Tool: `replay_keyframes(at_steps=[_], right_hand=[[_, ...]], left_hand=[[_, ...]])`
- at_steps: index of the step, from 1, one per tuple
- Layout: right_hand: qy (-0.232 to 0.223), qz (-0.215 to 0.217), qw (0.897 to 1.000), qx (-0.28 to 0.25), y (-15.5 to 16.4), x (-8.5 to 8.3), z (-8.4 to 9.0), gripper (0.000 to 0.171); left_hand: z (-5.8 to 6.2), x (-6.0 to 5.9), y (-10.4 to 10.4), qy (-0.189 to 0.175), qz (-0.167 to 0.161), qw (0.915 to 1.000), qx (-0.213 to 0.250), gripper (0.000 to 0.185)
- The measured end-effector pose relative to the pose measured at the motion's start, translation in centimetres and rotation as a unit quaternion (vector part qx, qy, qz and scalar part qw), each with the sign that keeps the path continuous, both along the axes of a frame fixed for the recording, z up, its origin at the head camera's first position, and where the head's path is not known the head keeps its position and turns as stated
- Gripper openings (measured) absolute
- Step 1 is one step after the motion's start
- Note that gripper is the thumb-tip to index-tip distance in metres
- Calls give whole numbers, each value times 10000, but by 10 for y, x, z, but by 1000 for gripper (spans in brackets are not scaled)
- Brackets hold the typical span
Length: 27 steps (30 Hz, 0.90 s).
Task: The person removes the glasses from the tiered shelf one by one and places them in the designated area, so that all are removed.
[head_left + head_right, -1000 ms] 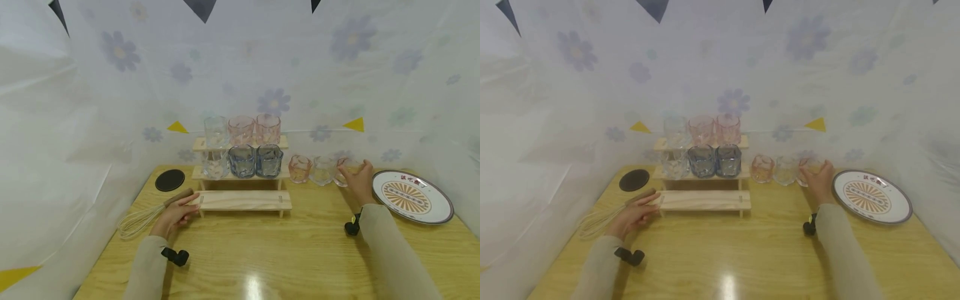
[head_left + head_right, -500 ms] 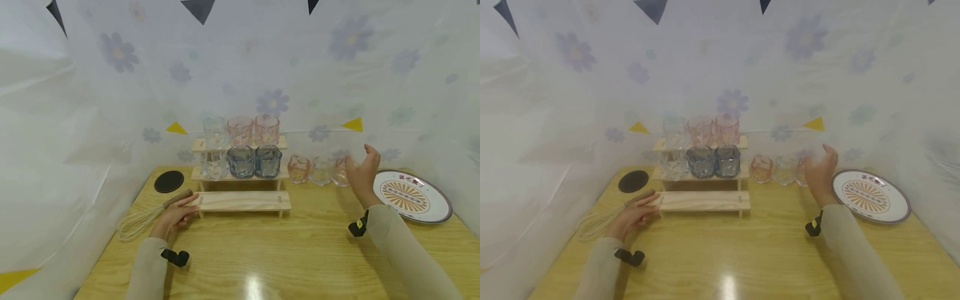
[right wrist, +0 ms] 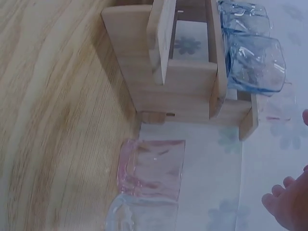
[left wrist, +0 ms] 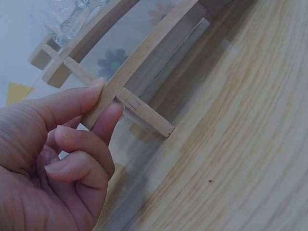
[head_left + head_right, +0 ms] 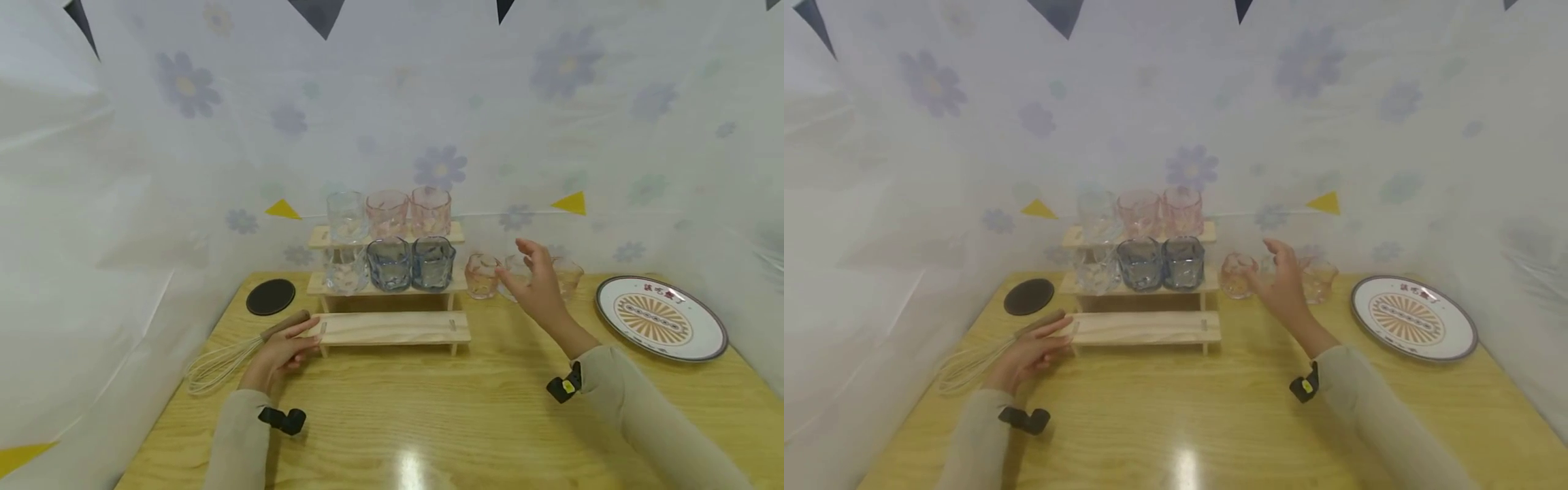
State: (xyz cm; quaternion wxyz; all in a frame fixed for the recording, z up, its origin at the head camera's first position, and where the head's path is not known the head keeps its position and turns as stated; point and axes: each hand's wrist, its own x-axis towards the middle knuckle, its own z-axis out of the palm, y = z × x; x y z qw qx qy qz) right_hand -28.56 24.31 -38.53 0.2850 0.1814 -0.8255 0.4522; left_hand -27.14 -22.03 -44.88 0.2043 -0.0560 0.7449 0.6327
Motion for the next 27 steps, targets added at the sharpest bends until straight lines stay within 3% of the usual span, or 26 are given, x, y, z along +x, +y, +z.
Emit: replay_keyframes(at_steps=[4,10,18,22,27], right_hand=[[-285,373,9988,102,-17,-1,-4,66],[-566,597,9958,394,-37,-10,-13,75],[-1094,1112,9877,-86,-61,-19,-8,86],[-1405,1190,9824,-332,-71,-26,-6,91],[-1613,1063,9808,-285,-78,-34,-7,94]], left_hand=[[1,1,0,21,58,10000,19,63],[2,2,0,120,5,9999,-5,63],[2,1,-1,50,79,10000,-1,62],[3,1,0,19,114,9999,-47,60],[3,1,0,-47,44,10000,45,61]])
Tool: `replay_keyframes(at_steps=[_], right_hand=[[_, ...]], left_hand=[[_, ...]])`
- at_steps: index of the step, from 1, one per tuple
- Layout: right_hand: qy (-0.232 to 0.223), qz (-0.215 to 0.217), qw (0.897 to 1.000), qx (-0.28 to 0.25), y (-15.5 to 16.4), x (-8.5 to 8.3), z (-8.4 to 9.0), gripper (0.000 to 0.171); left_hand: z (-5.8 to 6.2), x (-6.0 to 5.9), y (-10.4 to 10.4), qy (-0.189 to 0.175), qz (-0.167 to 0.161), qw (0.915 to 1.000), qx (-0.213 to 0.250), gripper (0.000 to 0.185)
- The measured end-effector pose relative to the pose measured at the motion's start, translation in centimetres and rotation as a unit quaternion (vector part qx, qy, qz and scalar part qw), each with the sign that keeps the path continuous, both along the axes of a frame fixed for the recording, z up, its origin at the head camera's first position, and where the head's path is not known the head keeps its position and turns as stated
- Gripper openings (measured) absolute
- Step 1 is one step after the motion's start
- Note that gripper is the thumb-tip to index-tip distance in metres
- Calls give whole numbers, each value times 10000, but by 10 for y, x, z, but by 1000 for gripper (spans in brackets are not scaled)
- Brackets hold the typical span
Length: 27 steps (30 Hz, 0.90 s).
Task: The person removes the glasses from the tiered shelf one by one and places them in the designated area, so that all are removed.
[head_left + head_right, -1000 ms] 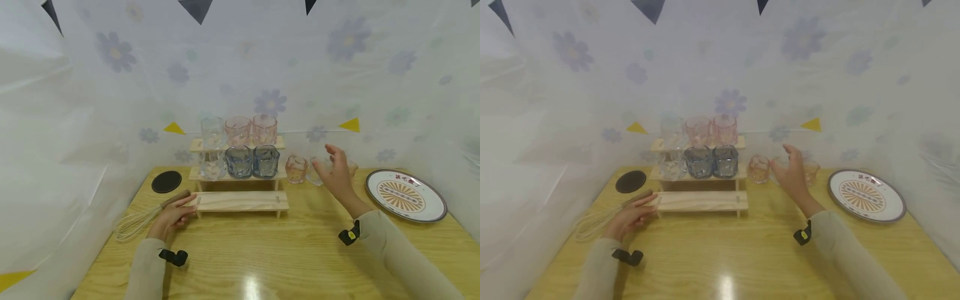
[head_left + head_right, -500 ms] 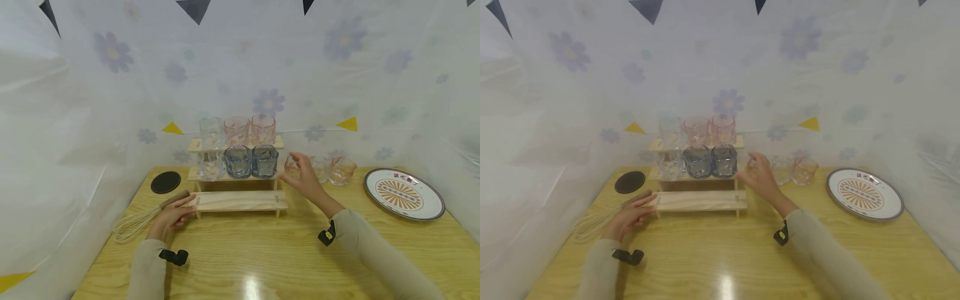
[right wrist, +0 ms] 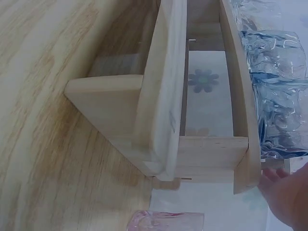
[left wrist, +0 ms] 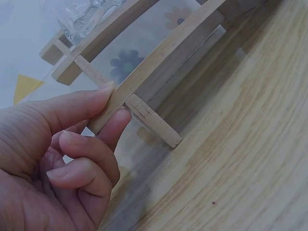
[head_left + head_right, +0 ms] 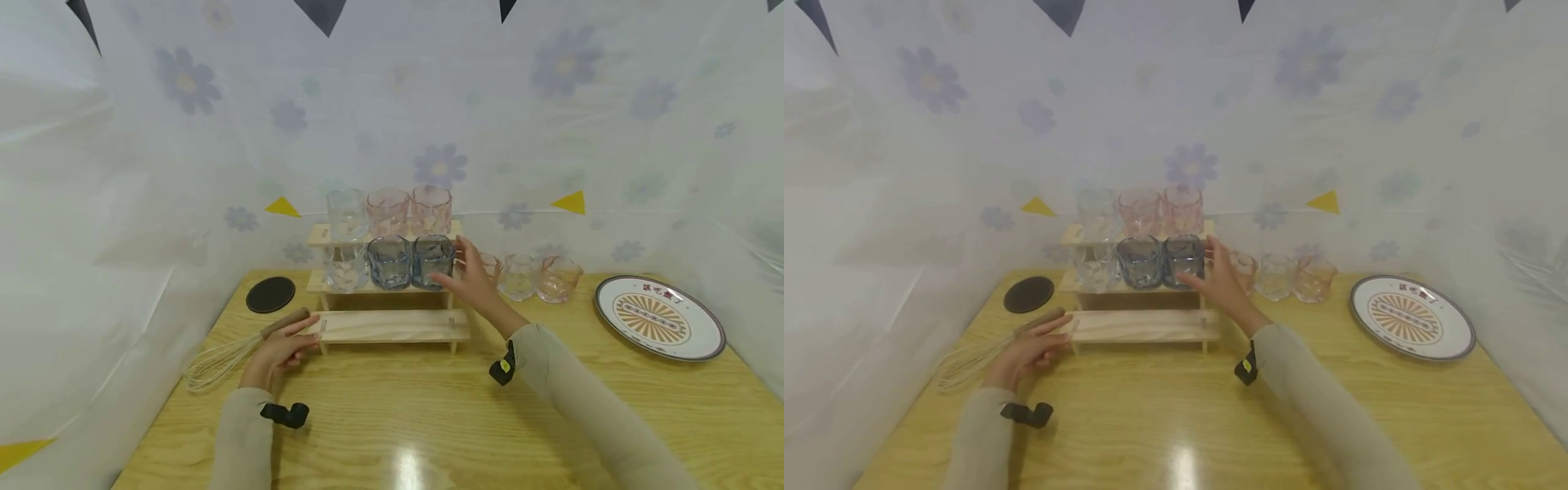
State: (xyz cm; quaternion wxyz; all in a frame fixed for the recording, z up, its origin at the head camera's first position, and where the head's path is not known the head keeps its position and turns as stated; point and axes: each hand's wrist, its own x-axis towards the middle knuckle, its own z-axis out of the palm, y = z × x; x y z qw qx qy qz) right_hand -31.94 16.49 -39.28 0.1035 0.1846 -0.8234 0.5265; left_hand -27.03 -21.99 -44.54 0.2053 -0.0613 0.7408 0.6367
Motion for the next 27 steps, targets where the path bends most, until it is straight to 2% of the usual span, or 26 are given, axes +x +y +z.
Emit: replay_keyframes(at_steps=[7,13,18,27], right_hand=[[141,-605,9981,12,-11,-4,4,90],[-230,-698,9973,6,-20,-3,6,93],[-456,-907,9945,-243,-29,-3,6,95],[-285,-1307,9881,-754,-43,-2,2,98]], left_hand=[[3,-1,2,-53,96,9999,42,61],[3,-1,3,-10,46,10000,41,60],[-1,-1,2,-13,65,9999,142,62],[-3,1,1,69,41,9998,201,62]])
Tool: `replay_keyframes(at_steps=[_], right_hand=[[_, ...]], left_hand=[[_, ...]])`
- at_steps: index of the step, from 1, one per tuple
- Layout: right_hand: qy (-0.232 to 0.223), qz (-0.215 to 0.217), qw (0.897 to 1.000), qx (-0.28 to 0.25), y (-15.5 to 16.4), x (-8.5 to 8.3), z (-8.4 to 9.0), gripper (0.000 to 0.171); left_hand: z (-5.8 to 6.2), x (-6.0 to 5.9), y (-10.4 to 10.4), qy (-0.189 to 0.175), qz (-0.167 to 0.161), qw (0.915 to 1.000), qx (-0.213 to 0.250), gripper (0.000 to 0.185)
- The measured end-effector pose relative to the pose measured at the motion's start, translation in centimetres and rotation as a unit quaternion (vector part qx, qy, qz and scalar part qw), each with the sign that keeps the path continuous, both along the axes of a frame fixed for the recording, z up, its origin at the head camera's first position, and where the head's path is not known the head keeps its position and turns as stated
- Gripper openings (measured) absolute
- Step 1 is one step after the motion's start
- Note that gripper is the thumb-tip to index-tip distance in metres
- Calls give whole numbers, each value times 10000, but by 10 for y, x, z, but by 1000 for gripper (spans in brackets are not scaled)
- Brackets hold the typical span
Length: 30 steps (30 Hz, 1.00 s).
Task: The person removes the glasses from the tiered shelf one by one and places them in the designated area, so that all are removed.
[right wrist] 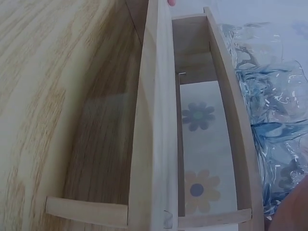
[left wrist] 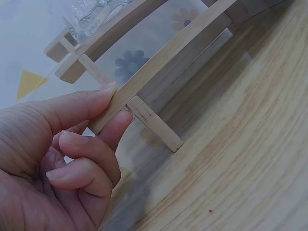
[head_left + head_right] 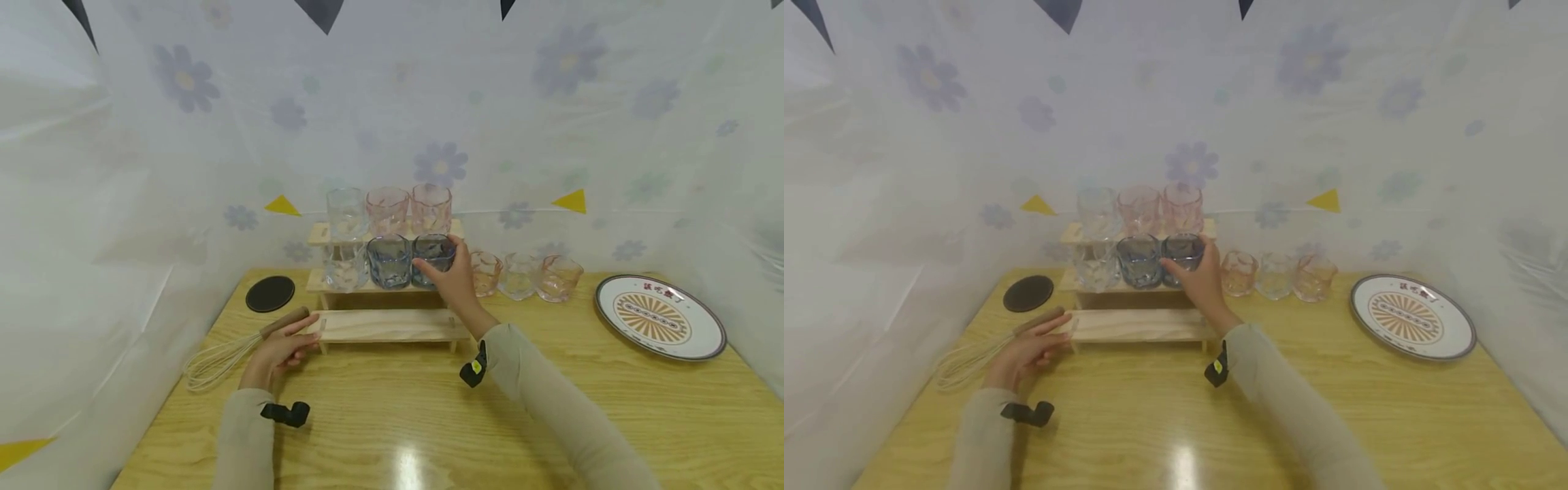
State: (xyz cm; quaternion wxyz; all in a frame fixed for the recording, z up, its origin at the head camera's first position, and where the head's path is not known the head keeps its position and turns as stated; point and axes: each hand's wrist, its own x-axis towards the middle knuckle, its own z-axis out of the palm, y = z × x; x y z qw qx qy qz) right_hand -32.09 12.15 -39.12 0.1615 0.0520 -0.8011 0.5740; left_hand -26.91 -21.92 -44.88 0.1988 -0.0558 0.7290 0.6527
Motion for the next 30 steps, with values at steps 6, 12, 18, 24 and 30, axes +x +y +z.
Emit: replay_keyframes(at_steps=[6,12,18,24,30], right_hand=[[6,-75,10000,28,-2,3,0,99],[-87,-129,9998,76,1,5,0,100],[-134,-40,9999,95,7,9,2,96],[-93,63,9999,67,17,15,1,86],[-59,70,9999,82,29,24,1,80]], left_hand=[[-1,2,1,10,7,10000,-15,61],[-2,1,2,-14,17,10000,15,61],[-5,0,2,16,47,9999,151,61],[-6,0,2,7,36,9997,238,63],[-5,1,0,36,95,9996,275,63]])
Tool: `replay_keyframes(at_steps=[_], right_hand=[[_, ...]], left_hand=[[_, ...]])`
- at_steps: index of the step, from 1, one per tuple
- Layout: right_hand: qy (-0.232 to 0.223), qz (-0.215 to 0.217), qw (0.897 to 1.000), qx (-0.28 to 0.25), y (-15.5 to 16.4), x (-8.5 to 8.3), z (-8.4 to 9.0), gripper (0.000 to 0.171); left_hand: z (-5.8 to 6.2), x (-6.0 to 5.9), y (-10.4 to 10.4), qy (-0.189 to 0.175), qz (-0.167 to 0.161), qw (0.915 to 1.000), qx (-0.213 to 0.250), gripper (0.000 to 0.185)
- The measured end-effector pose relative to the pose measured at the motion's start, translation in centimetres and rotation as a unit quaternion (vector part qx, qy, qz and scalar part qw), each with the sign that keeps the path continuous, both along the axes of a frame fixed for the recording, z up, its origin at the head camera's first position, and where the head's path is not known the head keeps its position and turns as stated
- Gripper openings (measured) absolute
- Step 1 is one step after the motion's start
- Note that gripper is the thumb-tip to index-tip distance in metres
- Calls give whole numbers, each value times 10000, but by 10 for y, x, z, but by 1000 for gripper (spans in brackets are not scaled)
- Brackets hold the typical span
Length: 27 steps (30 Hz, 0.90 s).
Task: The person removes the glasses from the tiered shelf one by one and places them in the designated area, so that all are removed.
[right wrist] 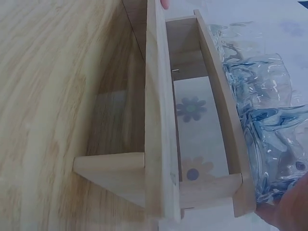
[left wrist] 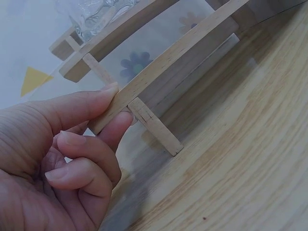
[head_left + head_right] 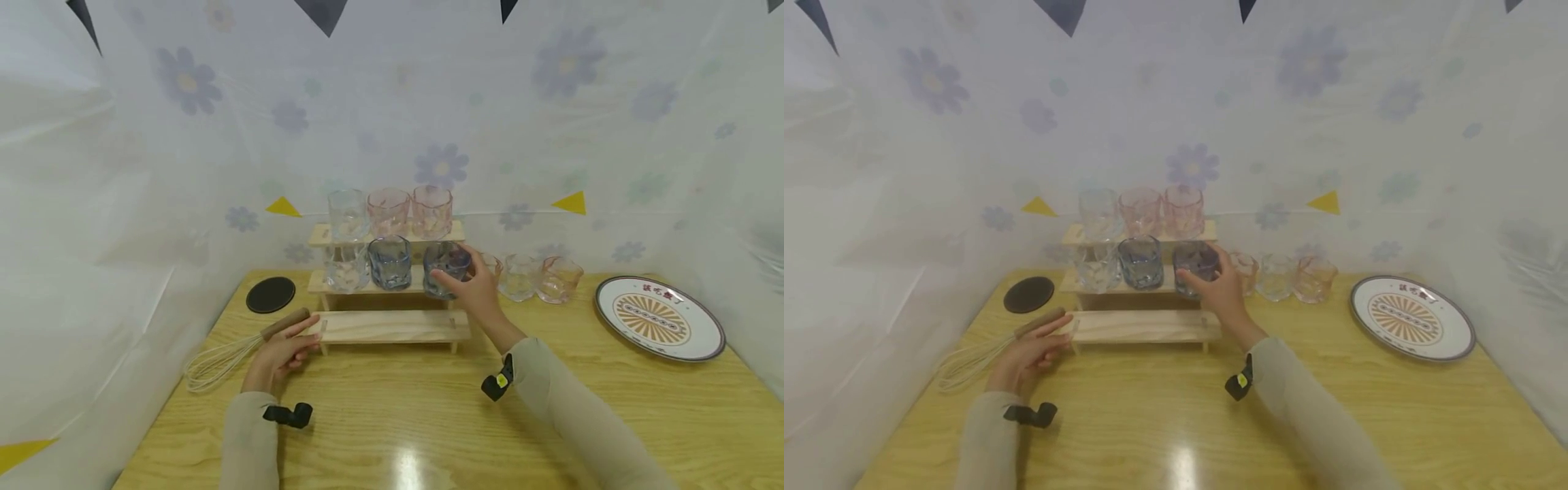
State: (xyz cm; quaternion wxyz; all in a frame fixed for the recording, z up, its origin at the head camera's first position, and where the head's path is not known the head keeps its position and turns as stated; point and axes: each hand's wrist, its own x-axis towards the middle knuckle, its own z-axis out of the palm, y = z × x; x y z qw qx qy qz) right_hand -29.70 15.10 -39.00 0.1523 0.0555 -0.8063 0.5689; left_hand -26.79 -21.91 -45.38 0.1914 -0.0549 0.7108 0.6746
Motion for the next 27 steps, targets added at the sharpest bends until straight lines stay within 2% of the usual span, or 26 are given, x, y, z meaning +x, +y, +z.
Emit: replay_keyframes(at_steps=[7,18,22,27], right_hand=[[-38,61,9999,-156,16,17,-1,80],[159,-306,9994,-32,50,41,-3,80],[25,-415,9991,-88,61,44,-2,80],[-83,-581,9982,137,72,44,-9,81]], left_hand=[[1,1,1,27,20,10000,-42,62],[-1,0,0,18,40,10000,-17,62],[-1,0,1,24,63,10000,-60,62],[-1,0,1,31,51,10000,-79,62]])
